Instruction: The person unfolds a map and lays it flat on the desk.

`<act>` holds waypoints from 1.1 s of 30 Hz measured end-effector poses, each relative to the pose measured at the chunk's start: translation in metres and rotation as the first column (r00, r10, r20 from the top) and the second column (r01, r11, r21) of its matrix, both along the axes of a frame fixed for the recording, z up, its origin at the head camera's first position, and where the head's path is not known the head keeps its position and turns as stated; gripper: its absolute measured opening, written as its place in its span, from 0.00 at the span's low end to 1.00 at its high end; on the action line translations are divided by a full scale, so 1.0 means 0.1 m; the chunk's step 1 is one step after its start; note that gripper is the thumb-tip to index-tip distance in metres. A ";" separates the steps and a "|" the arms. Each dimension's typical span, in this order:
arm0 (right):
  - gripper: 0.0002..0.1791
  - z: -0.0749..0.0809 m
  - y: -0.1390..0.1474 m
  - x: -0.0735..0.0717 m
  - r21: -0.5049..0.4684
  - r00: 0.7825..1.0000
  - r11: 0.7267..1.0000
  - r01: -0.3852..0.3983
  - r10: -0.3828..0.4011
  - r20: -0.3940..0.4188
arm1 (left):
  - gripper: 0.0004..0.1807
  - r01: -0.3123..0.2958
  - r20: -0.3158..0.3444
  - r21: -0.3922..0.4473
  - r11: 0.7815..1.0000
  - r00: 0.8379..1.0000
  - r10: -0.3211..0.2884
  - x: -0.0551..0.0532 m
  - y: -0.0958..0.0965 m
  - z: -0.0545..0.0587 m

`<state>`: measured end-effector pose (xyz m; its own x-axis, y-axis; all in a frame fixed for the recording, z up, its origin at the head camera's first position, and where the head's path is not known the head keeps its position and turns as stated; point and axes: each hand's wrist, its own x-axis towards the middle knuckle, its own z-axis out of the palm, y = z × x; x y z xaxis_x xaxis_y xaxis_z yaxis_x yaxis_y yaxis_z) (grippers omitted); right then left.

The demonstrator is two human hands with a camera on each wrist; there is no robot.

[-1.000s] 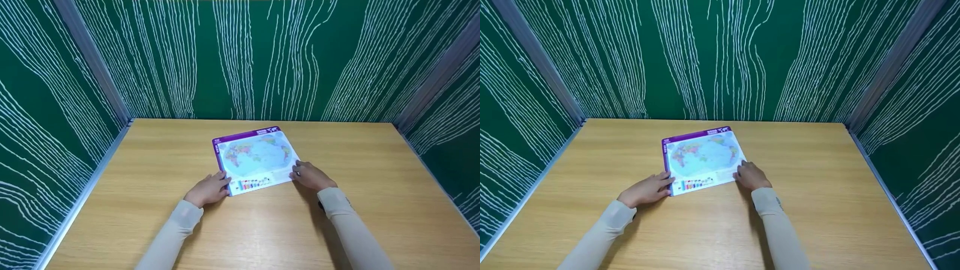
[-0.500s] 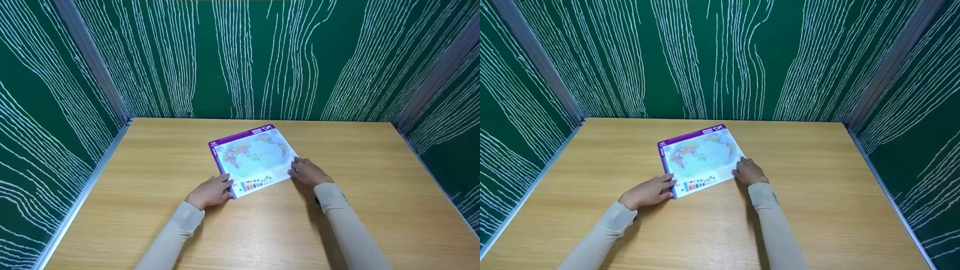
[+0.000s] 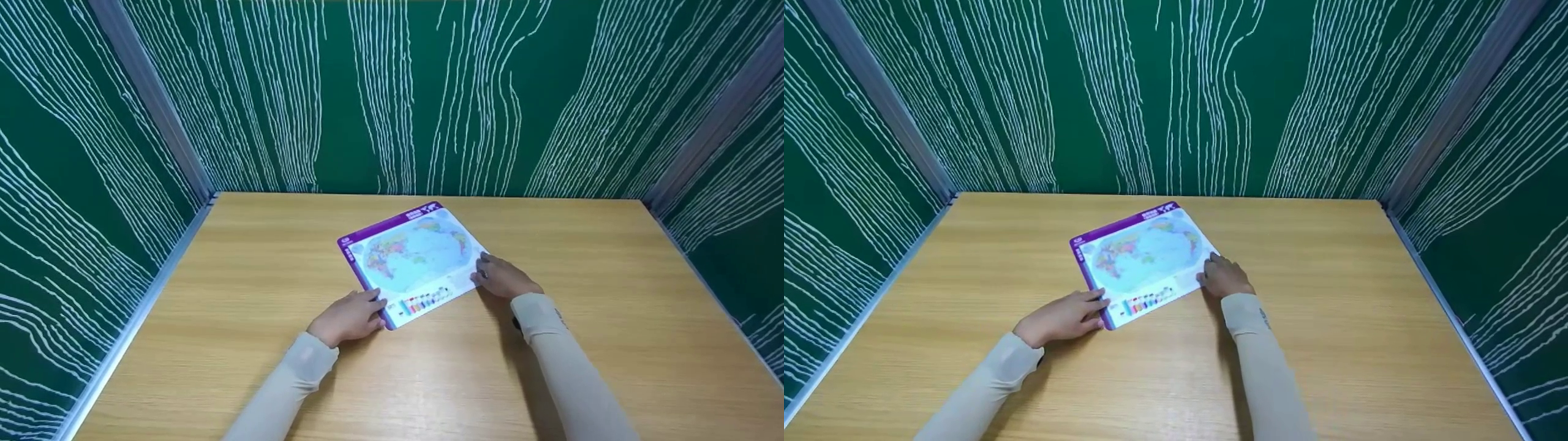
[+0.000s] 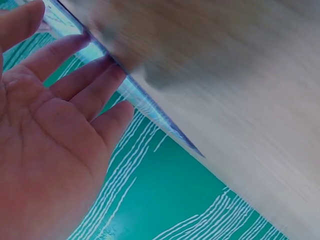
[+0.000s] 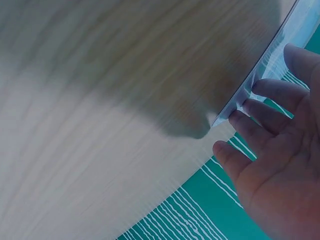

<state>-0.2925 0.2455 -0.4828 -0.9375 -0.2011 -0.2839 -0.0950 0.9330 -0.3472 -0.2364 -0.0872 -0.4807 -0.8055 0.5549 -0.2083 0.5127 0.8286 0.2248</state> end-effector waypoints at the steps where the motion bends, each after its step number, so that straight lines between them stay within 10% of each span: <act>1: 0.30 0.00 -0.01 0.00 0.000 1.000 1.000 0.004 -0.004 0.002 | 0.27 -0.002 0.002 -0.002 1.000 1.000 0.002 0.01 0.01 0.01; 20: 0.32 -0.09 0.01 -0.05 0.001 0.997 0.999 0.045 -0.045 -0.056 | 0.24 0.038 -0.010 0.059 0.998 0.999 -0.038 0.00 0.09 -0.01; 33: 0.29 -0.01 0.02 0.06 -0.031 0.992 0.999 -0.005 0.001 -0.126 | 0.24 -0.019 0.004 0.218 0.976 1.000 0.018 -0.24 -0.11 0.00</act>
